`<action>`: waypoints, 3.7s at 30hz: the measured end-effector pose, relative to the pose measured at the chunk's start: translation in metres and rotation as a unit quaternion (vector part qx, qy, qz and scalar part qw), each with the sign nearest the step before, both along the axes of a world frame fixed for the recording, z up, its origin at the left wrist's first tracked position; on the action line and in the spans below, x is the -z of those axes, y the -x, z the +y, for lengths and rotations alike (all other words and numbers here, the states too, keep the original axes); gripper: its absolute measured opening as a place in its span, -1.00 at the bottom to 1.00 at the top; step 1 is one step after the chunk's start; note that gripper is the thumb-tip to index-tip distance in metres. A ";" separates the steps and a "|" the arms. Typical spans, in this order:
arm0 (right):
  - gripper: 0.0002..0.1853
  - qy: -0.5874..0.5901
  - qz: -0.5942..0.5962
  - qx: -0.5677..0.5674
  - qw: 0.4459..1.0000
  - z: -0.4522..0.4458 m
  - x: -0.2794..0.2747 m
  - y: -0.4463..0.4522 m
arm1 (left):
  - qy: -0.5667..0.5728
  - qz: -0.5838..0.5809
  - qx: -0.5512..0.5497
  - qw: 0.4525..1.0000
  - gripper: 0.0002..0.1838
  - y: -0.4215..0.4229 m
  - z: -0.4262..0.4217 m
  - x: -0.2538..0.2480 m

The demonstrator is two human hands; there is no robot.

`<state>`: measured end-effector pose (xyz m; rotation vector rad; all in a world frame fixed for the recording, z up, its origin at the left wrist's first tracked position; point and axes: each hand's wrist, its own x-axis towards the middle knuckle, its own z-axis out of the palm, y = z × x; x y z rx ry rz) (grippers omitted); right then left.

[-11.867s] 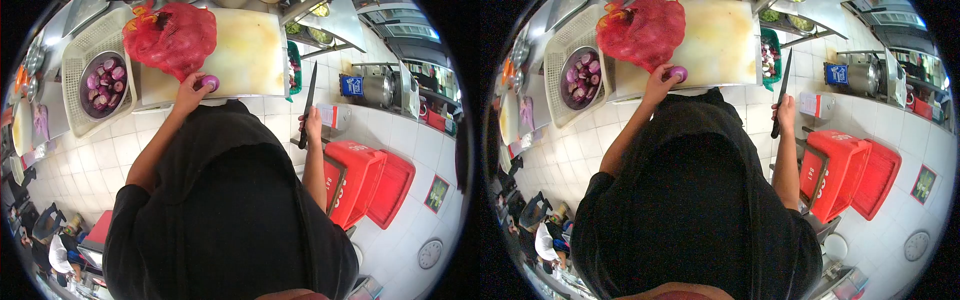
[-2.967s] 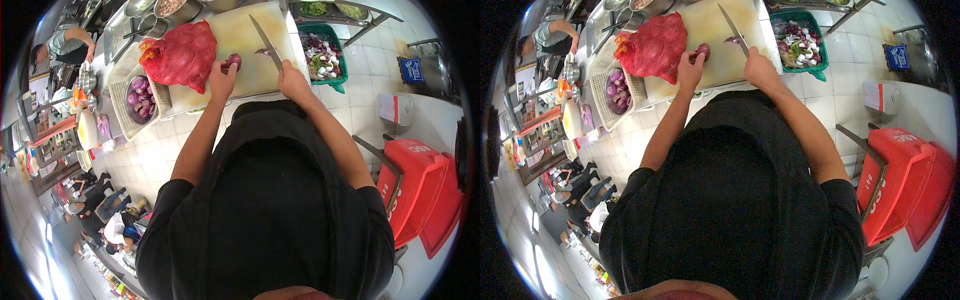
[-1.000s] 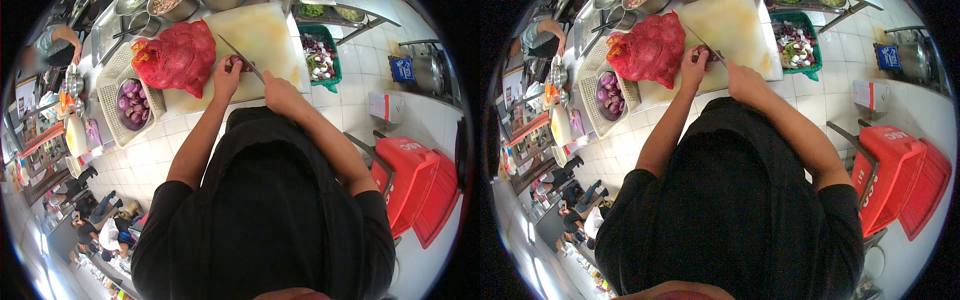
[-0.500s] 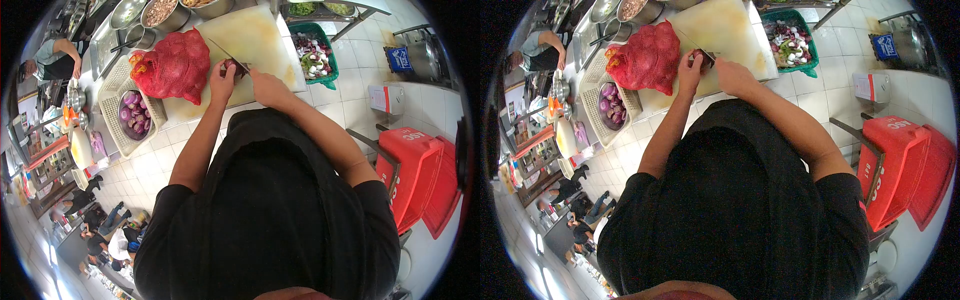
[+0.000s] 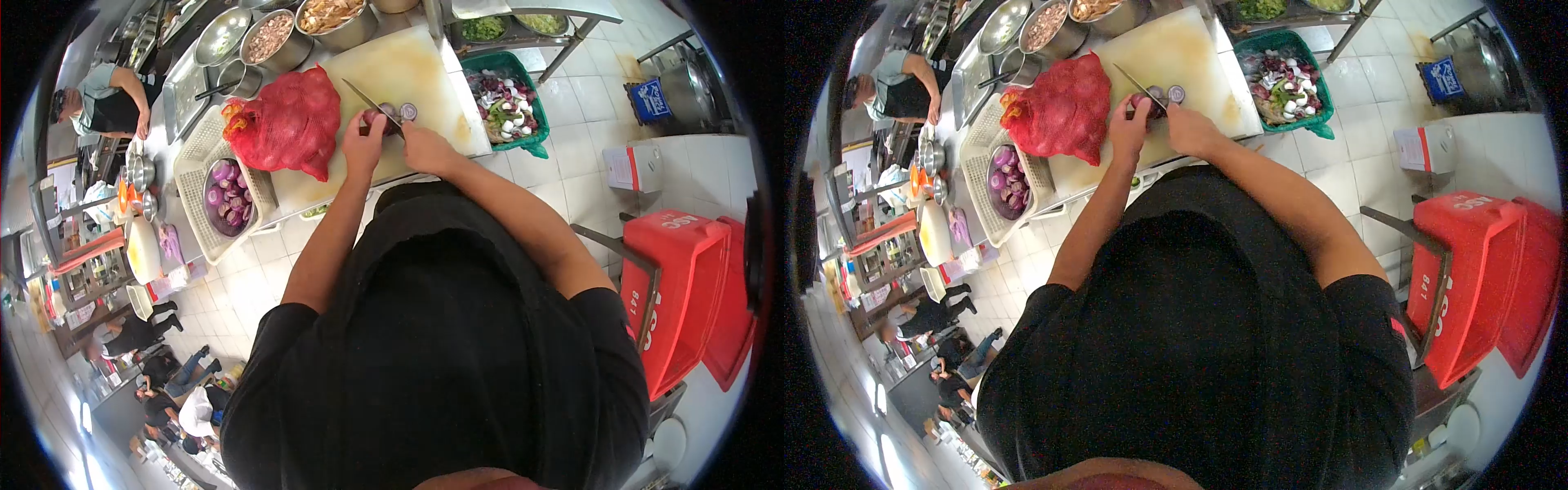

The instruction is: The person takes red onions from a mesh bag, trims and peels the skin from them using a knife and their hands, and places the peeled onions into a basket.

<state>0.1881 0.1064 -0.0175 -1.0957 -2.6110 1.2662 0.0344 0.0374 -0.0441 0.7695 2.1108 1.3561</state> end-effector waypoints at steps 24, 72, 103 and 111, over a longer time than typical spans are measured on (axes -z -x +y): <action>-0.56 0.220 0.118 0.144 0.958 0.015 -0.021 -0.041 | -0.240 -0.337 0.017 0.910 -0.49 0.017 -0.043 -0.037; -0.35 0.262 0.291 0.189 0.900 -0.005 -0.077 -0.003 | -0.309 -0.403 0.032 0.861 -0.61 -0.029 -0.021 -0.083; -0.42 0.523 0.234 0.178 0.800 0.009 -0.081 0.017 | -0.235 -0.421 -0.094 0.871 -0.59 -0.005 -0.018 -0.062; -0.45 0.397 0.266 0.101 0.873 -0.002 -0.083 0.025 | -0.267 -0.358 -0.064 0.892 -0.56 -0.012 -0.015 -0.069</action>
